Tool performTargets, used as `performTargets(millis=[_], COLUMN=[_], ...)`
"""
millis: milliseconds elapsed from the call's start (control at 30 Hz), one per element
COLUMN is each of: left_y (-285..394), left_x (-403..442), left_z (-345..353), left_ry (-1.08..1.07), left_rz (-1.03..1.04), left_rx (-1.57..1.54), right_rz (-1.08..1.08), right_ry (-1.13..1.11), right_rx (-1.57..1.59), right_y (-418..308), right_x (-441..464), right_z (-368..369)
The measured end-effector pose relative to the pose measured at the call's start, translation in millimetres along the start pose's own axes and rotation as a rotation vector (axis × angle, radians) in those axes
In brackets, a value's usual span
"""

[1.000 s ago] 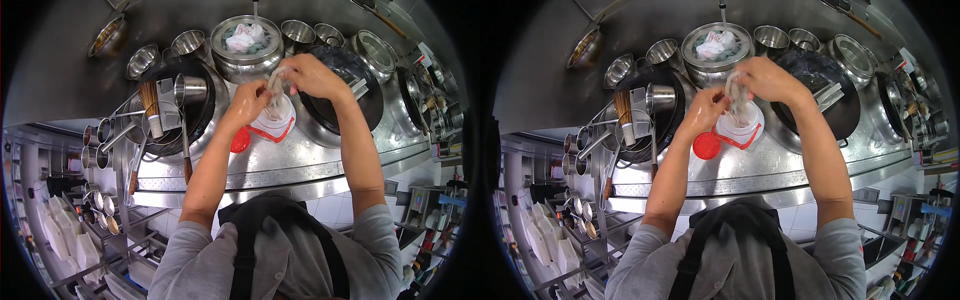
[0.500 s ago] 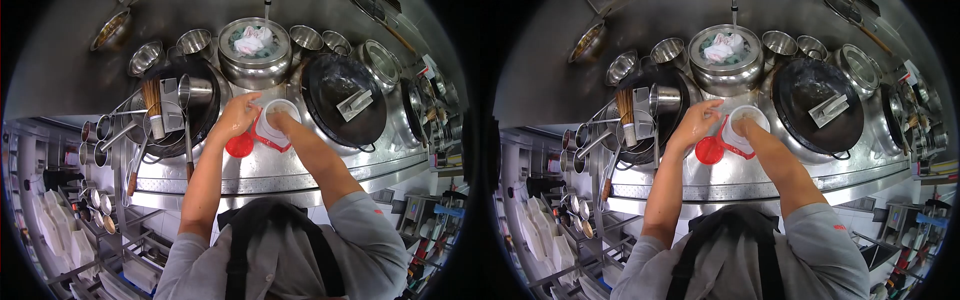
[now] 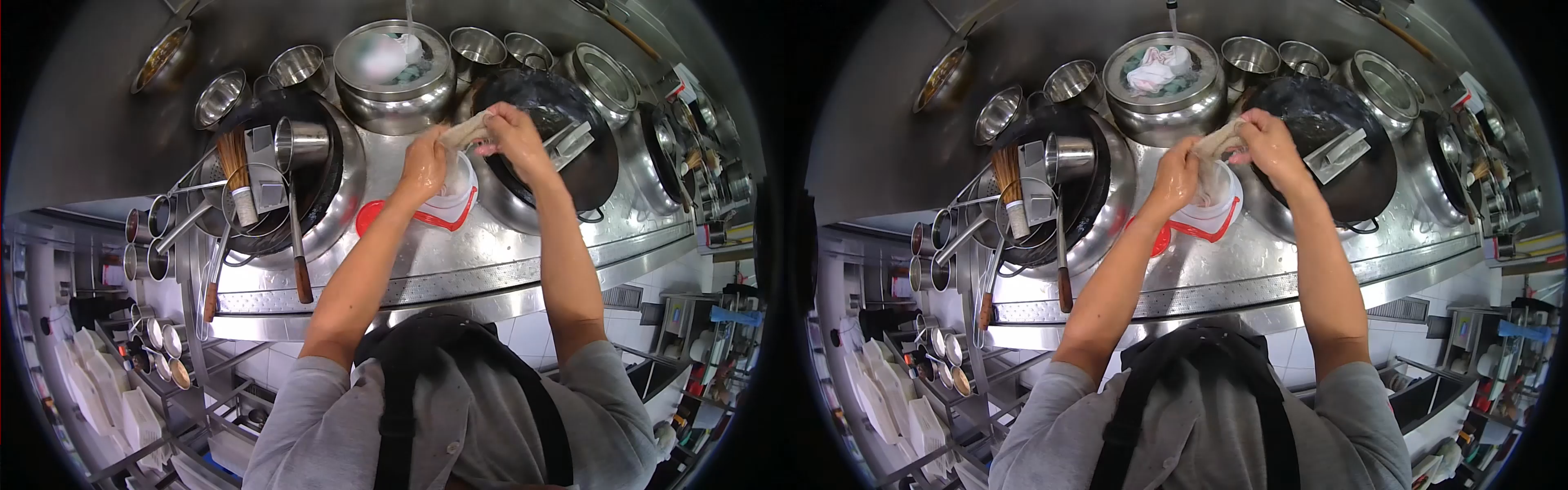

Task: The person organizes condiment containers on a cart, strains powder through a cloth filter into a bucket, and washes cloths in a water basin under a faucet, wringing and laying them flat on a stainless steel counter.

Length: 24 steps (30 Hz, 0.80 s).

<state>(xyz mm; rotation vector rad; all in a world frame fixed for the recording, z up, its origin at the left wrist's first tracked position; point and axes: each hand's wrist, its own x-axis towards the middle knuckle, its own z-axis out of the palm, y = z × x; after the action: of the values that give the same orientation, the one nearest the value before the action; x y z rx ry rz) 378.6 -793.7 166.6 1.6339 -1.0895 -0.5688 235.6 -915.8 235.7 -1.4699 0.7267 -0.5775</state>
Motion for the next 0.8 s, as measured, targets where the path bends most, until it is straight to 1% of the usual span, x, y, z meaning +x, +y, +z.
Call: performTargets(millis=[33, 100, 167, 200, 300, 333, 467, 500, 567, 667, 700, 767, 800], left_y=[7.5, 29.0, 22.8, 19.4, 10.4, 3.1, -18.7, -20.0, -24.1, -29.7, -30.2, -36.2, -34.9], left_x=[-1.5, -8.8, -15.4, -17.6, -31.7, -29.1, -21.0, -18.2, -13.1, -8.0, -5.8, -2.3, -1.3], left_z=[5.6, 12.6, 17.1, 17.9, 20.8, 20.9, 25.6, 27.3, 30.5, 32.0, 31.5, 26.2, 23.1], left_ry=[0.043, 0.124, 0.126, 0.131, 0.209, 0.203, 0.223, 0.238, 0.302, 0.376, 0.397, 0.349, 0.315], left_rz=[0.041, 0.119, 0.236, 0.296, 0.337, 0.332, 0.261, 0.235, 0.245, 0.250, 0.253, 0.250, 0.248], left_rx=[-0.084, -0.250, -0.029, 0.082, 0.427, 0.438, 0.431, 0.417, 0.373, 0.300, 0.273, 0.178, 0.125], right_rz=[0.138, 0.430, 0.436, 0.454, 0.399, 0.440, 0.327, 0.305, 0.264, 0.301, 0.250, 0.150, 0.194], right_ry=[0.017, -0.106, -0.053, 0.119, 0.089, 0.136, 0.218, 0.200, 0.168, 0.165, 0.166, 0.182, 0.176], right_rx=[-0.028, 0.093, 0.438, 0.511, 0.581, 0.523, 0.670, 0.644, 0.593, 0.569, 0.566, 0.556, 0.385], right_y=[16.9, 41.4, 60.7, 65.6, 96.5, 100.8, 102.0, 105.2, 108.8, 110.6, 115.1, 124.8, 122.5], right_x=[1.1, -5.5, -9.2, -5.0, 7.7, 11.2, 16.1, 19.2, 21.6, 30.3, 34.3, 37.3, 34.3], right_z=[0.6, 19.0, 35.9, 48.1, 53.7, 54.4, 80.8, 79.9, 78.0, 77.1, 79.5, 87.0, 84.8])
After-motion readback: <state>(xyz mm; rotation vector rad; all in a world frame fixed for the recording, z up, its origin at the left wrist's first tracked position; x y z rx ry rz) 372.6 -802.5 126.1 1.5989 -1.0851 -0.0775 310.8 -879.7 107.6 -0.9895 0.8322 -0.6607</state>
